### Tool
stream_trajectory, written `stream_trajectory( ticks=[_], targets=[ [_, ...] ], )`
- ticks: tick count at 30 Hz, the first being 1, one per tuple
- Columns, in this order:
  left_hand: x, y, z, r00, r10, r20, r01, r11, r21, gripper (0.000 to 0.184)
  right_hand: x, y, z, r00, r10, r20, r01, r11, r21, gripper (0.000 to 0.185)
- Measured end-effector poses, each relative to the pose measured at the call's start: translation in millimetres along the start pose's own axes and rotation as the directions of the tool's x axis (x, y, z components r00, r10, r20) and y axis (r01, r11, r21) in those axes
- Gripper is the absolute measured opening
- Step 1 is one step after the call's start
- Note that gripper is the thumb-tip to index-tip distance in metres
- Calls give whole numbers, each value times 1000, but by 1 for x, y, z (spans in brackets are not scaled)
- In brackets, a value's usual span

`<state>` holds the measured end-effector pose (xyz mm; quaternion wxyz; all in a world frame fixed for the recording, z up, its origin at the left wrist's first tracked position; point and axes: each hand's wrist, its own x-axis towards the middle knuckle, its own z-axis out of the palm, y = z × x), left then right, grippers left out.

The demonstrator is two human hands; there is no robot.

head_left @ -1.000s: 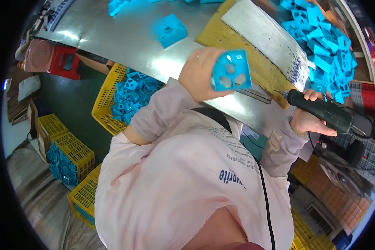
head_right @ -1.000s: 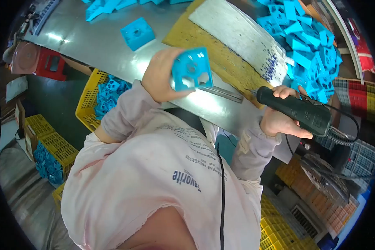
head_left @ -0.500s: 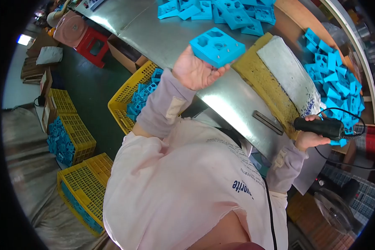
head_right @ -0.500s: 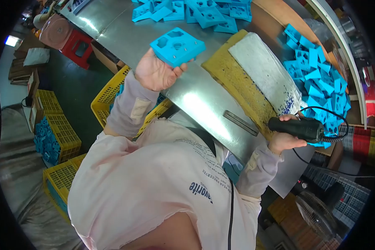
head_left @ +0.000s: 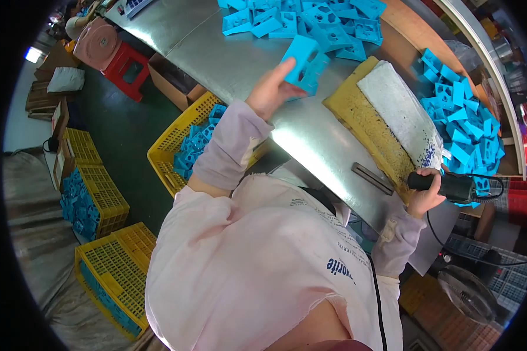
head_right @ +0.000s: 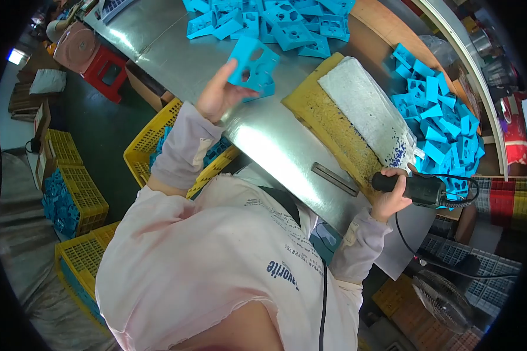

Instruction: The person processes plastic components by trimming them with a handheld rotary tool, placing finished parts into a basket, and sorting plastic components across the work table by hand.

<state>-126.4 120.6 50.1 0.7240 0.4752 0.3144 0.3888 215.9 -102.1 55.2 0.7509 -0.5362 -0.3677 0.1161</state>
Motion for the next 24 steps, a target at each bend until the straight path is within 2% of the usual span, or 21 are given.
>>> stream_trajectory(
  ticks=[1, 2, 3, 4, 6, 8, 11, 14, 18, 19, 21, 22, 24],
  targets=[
    [9, -13, -12, 991, 119, -67, -96, 954, 284, 69, -1, 2, -2, 1000, -7, 9, 7, 1000, 29, 29],
    [11, -21, -15, 956, 267, -124, -158, 822, 548, 69, -1, 3, -2, 1000, -15, 18, 14, 998, 59, 30],
    [13, -26, -18, 897, 422, -133, -176, 616, 768, 70, -3, 0, 3, 1000, -8, -14, 10, 994, 106, 19],
    [15, -31, -21, 818, 568, -89, -149, 360, 921, 71, -4, 4, 3, 1000, -25, -10, 25, 999, 45, 16],
    [18, -48, -30, 830, 555, -59, -187, 377, 907, 75, -4, 10, -9, 998, -62, -29, 59, 993, -104, 18],
    [18, -55, -25, 828, 561, 9, -255, 362, 897, 74, -6, -5, 7, 986, 37, -162, -54, 993, -103, 25],
    [20, -63, -29, 803, 593, 58, -297, 314, 902, 66, -9, 9, -7, 997, -42, -66, 37, 996, -79, 6],
    [12, -62, -38, 800, 600, 5, -236, 307, 922, 62, -13, 9, -4, 999, -49, 6, 50, 999, -13, 32],
    [-30, -53, -94, 747, 660, -80, -174, 310, 935, 64, -17, 9, -5, 999, -35, 41, 37, 999, -29, 36],
    [-49, -50, -114, 721, 687, -88, -169, 298, 939, 64, -17, 12, -7, 995, -80, 66, 86, 992, -98, 37],
    [-96, -25, -139, 725, 675, -136, 5, 192, 981, 65, -16, 17, -11, 991, -83, 101, 95, 989, -117, 38],
    [-118, -17, -155, 693, 703, -162, 50, 178, 983, 66, -16, 18, -12, 989, -82, 119, 97, 987, -128, 39],
    [-161, 4, -181, 690, 618, -376, 298, 231, 926, 68, -15, 18, -12, 992, -56, 116, 66, 994, -84, 40]
  ],
)
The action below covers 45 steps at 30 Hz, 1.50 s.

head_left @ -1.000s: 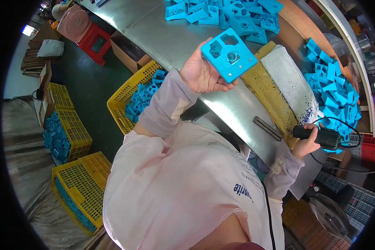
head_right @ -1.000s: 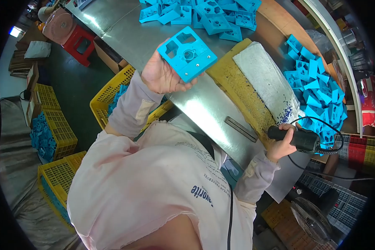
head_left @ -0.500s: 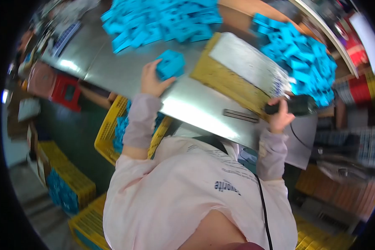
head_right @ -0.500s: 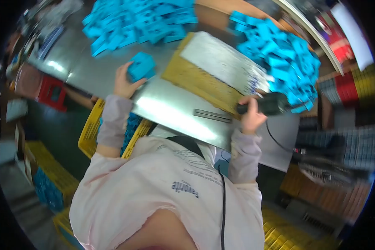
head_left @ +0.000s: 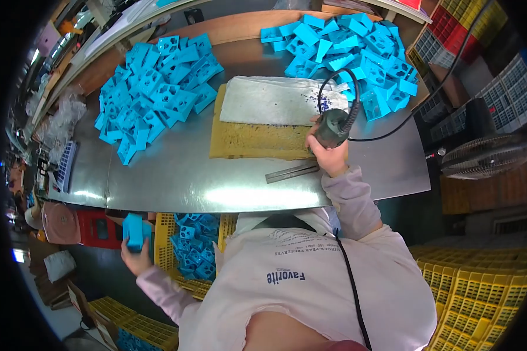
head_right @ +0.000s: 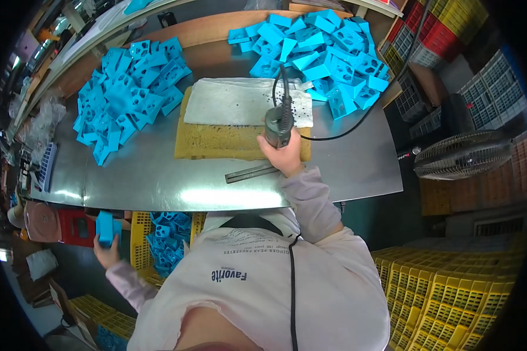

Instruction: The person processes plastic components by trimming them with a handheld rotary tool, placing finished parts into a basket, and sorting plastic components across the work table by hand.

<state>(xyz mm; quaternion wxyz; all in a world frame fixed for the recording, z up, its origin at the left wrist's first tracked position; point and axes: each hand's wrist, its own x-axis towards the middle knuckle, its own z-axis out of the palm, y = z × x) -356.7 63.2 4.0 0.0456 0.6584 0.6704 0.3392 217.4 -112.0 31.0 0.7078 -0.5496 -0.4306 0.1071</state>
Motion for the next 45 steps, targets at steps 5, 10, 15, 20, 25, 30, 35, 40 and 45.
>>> stream_trajectory(
  ticks=[5, 10, 15, 20, 25, 30, 35, 40, 45],
  targets=[
    [-1, 22, -42, 967, -234, 104, 94, 702, 706, 105, 2, 1, 0, 997, 38, -69, -31, 993, 112, 36],
    [47, 195, 27, 834, 537, 127, -521, 842, -142, 72, -2, 1, 0, 992, 42, -118, -26, 990, 137, 32],
    [12, 410, 139, 247, 959, 138, -771, 281, -571, 45, -19, 18, -12, 998, -53, 41, 54, 998, -19, 40],
    [-46, 558, 240, -74, 995, -65, -691, -98, -716, 37, -19, -14, -13, 998, -56, -29, 57, 998, 41, 45],
    [-122, 649, 274, -345, 915, -211, -521, -374, -767, 50, -17, -17, -25, 995, -46, 86, 36, 992, 121, 42],
    [-165, 675, 271, -544, 830, 126, -717, -381, -584, 58, -21, -4, -27, 998, -32, 54, 26, 994, 108, 40],
    [-160, 658, 274, -423, 876, 232, -795, -235, -560, 39, -25, -1, -29, 999, 22, 45, -36, 944, 329, 39],
    [-104, 574, 243, -120, 971, 208, -729, 56, -682, 38, -25, 2, -31, 999, -39, 27, 30, 956, 293, 43],
    [-59, 456, 189, 108, 989, 101, -659, 147, -737, 31, -22, 4, -25, 984, -59, -169, 101, 962, 254, 50]
  ],
)
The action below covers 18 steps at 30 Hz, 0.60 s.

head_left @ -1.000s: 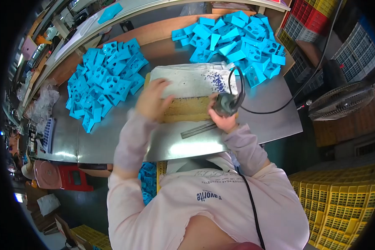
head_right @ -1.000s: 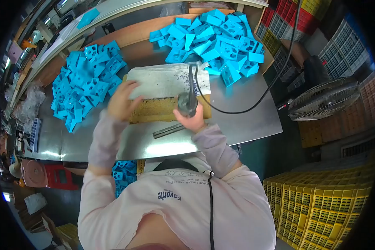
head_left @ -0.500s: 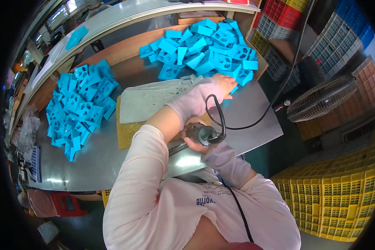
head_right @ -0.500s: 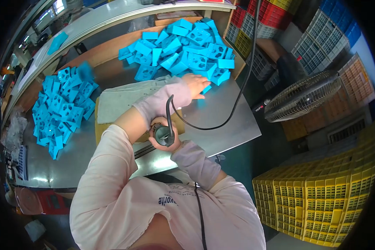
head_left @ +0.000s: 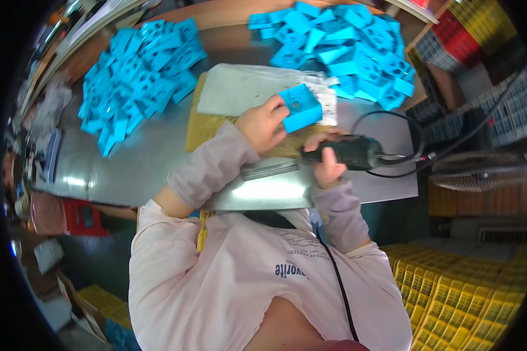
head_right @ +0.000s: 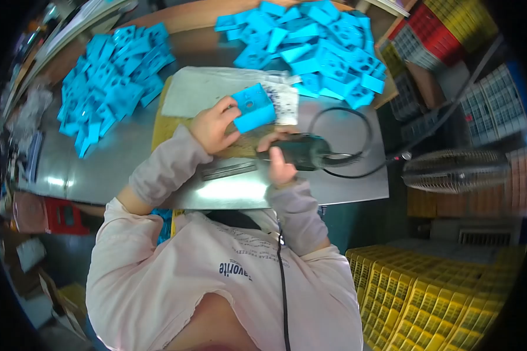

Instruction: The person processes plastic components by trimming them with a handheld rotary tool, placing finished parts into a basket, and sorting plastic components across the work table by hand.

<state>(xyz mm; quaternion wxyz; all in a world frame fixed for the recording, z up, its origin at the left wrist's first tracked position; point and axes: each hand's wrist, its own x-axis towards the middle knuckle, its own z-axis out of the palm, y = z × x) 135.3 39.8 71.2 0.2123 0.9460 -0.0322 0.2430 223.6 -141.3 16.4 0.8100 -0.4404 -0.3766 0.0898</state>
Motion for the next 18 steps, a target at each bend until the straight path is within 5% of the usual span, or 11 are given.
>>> stream_trajectory(
  ticks=[6, 8, 18],
  targets=[
    [-104, 32, -29, 994, -104, 37, 103, 994, 29, 34, 8, -2, 9, 1000, -17, -19, 18, 997, 81, 54],
    [-128, 40, -24, 993, -92, 75, 90, 995, 30, 32, 13, -2, 13, 999, -27, -18, 25, 996, -86, 61],
    [-167, 59, 16, 999, 9, 45, -8, 1000, -13, 18, 21, -25, 34, 999, -27, 23, 27, 1000, -7, 96]
  ],
)
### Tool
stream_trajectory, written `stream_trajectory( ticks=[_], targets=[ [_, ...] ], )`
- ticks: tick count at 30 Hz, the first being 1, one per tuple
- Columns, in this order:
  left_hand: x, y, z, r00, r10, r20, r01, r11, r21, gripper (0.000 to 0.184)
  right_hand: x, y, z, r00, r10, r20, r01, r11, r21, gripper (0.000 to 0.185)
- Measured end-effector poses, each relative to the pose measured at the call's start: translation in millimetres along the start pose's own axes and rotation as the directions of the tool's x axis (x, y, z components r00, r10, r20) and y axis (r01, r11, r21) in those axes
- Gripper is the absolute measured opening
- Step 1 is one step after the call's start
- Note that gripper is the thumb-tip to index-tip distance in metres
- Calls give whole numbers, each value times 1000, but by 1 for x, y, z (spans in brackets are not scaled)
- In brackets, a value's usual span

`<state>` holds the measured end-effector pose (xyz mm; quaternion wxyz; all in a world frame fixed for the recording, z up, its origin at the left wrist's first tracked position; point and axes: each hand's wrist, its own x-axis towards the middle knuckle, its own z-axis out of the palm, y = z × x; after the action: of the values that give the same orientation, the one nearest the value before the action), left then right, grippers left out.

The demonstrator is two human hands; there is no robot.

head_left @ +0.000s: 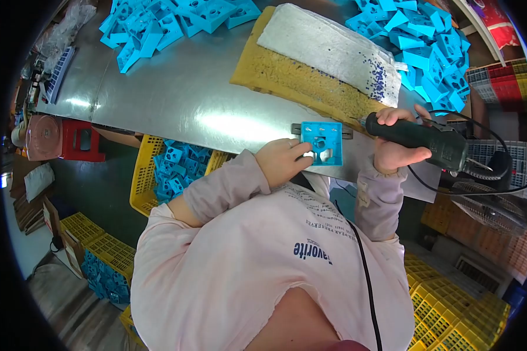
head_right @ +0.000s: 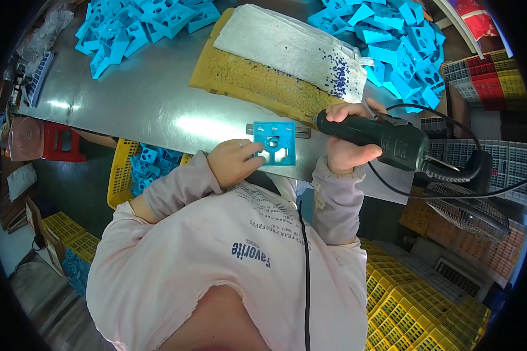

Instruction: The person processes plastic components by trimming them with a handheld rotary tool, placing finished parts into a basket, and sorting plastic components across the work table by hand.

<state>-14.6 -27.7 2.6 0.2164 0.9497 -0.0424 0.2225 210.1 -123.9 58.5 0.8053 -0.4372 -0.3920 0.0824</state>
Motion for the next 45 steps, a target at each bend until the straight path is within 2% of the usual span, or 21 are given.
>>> stream_trajectory(
  ticks=[5, 10, 14, 18, 21, 28, 31, 34, 37, 40, 45],
  targets=[
    [0, 0, 1, 997, -40, 60, 44, 997, -63, 19, -3, -12, 12, 1000, -6, 28, 6, 1000, -4, 104],
    [-1, 1, 0, 991, -78, 105, 85, 994, -62, 21, -9, -12, 22, 993, 5, 122, -10, 999, 37, 100],
    [2, 0, -2, 994, -89, 58, 92, 994, -63, 21, -17, -7, 37, 978, 58, 201, -79, 992, 100, 101],
    [2, 0, -1, 997, -68, 34, 69, 998, -7, 22, -25, 1, 49, 952, 172, 252, -192, 980, 56, 103],
    [2, -2, 2, 998, -56, 25, 56, 998, 13, 23, -26, 4, 57, 939, 213, 272, -215, 976, -25, 103],
    [2, -2, 1, 999, -45, -25, 45, 999, 5, 22, -28, 9, 60, 917, 256, 305, -268, 963, -2, 103],
    [0, -3, 1, 997, -72, 38, 73, 997, -23, 24, -28, 9, 58, 906, 256, 338, -284, 958, 35, 102],
    [-2, -6, 0, 984, -158, -79, 145, 978, -147, 48, -29, 9, 60, 924, 227, 309, -247, 969, 28, 101],
    [9, -5, -11, 874, -396, -283, 356, 917, -183, 81, -29, 8, 61, 927, 226, 300, -251, 967, 47, 100],
    [8, -14, 1, 902, -383, -198, 338, 913, -226, 93, -29, 7, 62, 926, 219, 309, -269, 954, 130, 100],
    [8, -20, 4, 904, -382, -192, 322, 904, -283, 81, -32, 11, 60, 938, 87, 337, -171, 958, 230, 101]
  ],
)
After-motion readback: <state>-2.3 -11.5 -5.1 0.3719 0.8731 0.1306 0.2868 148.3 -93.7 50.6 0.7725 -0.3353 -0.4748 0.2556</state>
